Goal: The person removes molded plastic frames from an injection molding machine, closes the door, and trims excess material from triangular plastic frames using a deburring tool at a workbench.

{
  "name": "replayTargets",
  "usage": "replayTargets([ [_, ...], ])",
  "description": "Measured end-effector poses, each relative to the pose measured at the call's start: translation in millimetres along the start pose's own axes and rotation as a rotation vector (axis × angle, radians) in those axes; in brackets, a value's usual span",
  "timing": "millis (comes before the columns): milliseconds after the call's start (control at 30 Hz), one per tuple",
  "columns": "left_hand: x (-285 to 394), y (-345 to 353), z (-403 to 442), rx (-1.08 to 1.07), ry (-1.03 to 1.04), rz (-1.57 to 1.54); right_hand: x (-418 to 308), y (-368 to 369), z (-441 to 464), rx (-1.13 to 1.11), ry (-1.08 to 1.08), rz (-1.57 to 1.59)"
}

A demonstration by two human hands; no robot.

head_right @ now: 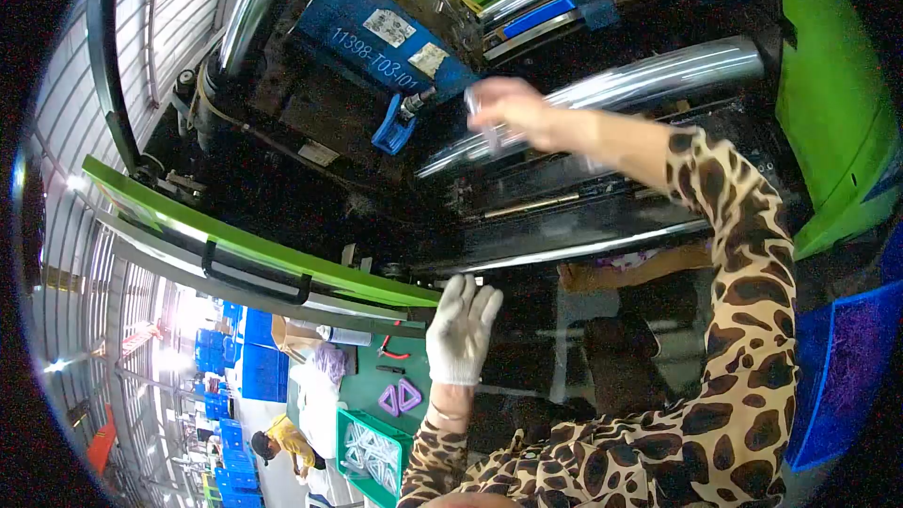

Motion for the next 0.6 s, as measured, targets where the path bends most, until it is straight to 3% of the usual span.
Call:
replayTargets([
  [33, -1, -9, -4, 0.017, -0.029, -0.010, -11, -17, 23, -0.041, -0.012, 0.002],
  [233, 15, -48, -21, 0.155, -0.001, 0.020, -53, -64, 161, 0.417, -0.131, -0.030],
  [333, 26, -66, -29, 0.157, 0.055, 0.031, -46, -100, 267, 0.500, -0.420, -0.138],
  [400, 31, -77, -35, 0.186, 0.058, 0.053, -50, -98, 273, 0.537, -0.378, -0.078],
  [467, 34, -91, -41, 0.248, 0.072, 0.040, -51, -101, 285, 0.628, -0.369, -0.208],
  [600, 34, -114, -47, 0.301, 0.073, 0.016, -39, -99, 303, 0.564, -0.399, -0.180],
])
Point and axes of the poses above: each hand's wrist, its own z-axis towards the middle knuckle, its own y-axis out of the palm, x = y × z, the point moved 5 cm from there along z, towards the middle knuckle, and after that the axes turned 7 degrees about y, right-handed, at the moved point
